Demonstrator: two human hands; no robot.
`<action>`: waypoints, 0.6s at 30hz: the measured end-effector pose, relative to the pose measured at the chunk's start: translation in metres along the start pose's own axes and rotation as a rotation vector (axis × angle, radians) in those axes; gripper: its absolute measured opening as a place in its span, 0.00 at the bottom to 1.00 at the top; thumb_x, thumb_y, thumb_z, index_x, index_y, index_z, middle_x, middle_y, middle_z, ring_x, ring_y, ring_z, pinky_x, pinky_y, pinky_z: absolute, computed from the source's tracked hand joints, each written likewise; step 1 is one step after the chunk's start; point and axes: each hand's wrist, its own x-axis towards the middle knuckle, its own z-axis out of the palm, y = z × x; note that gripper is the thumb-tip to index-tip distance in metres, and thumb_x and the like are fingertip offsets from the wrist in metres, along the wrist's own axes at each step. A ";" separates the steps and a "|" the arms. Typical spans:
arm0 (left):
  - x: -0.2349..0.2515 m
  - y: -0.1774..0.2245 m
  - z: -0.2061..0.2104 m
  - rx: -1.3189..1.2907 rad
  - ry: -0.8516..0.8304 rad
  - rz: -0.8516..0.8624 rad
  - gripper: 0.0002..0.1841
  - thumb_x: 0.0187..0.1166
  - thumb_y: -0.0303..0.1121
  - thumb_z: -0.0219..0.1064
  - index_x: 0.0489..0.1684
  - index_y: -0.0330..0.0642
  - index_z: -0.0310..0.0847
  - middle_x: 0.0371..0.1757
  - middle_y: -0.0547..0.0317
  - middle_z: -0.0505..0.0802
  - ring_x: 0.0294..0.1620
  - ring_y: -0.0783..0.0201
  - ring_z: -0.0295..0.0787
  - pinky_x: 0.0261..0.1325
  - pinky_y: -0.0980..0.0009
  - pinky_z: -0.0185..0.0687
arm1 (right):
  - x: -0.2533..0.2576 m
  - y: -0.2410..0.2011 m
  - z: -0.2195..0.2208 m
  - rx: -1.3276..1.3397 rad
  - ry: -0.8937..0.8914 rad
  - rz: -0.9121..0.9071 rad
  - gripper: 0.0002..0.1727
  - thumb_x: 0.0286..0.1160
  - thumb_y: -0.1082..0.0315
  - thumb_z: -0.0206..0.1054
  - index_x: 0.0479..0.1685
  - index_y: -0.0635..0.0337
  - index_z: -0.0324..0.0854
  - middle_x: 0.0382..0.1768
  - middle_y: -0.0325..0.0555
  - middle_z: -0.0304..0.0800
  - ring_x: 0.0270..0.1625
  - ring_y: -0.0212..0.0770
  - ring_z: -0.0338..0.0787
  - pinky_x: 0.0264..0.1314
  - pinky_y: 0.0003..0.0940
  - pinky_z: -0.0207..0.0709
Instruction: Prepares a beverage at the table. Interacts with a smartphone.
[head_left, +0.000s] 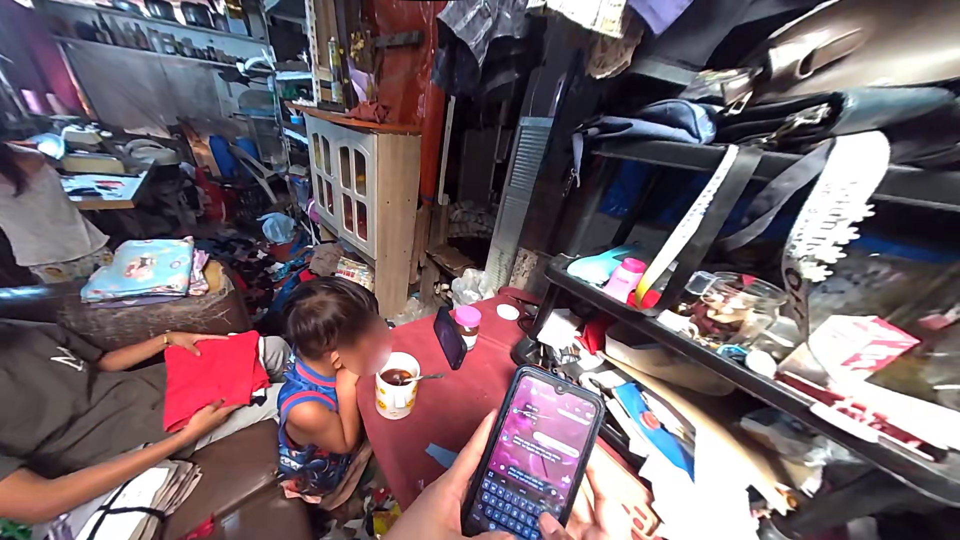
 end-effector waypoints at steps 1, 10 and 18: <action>0.000 -0.001 0.000 0.008 0.009 0.012 0.57 0.72 0.17 0.67 0.94 0.40 0.18 0.87 0.50 0.68 0.72 0.60 0.85 0.52 0.63 0.95 | 0.000 0.000 0.000 0.006 -0.003 0.000 0.41 0.64 0.89 0.48 0.81 0.77 0.31 0.74 0.38 0.77 0.67 0.23 0.87 0.71 0.28 0.82; 0.000 0.002 -0.001 0.008 0.018 -0.016 0.54 0.73 0.18 0.62 0.94 0.42 0.17 0.85 0.53 0.70 0.71 0.62 0.85 0.49 0.63 0.95 | 0.000 0.002 -0.003 0.116 -0.054 0.061 0.48 0.52 0.89 0.52 0.81 0.75 0.33 0.74 0.43 0.75 0.69 0.28 0.86 0.71 0.31 0.83; 0.000 0.000 -0.005 -0.004 0.052 -0.015 0.51 0.71 0.17 0.56 0.95 0.42 0.22 0.85 0.56 0.71 0.70 0.64 0.86 0.47 0.65 0.94 | 0.000 -0.003 -0.004 0.070 -0.103 0.098 0.52 0.51 0.90 0.51 0.84 0.75 0.24 0.77 0.43 0.73 0.72 0.29 0.84 0.75 0.34 0.81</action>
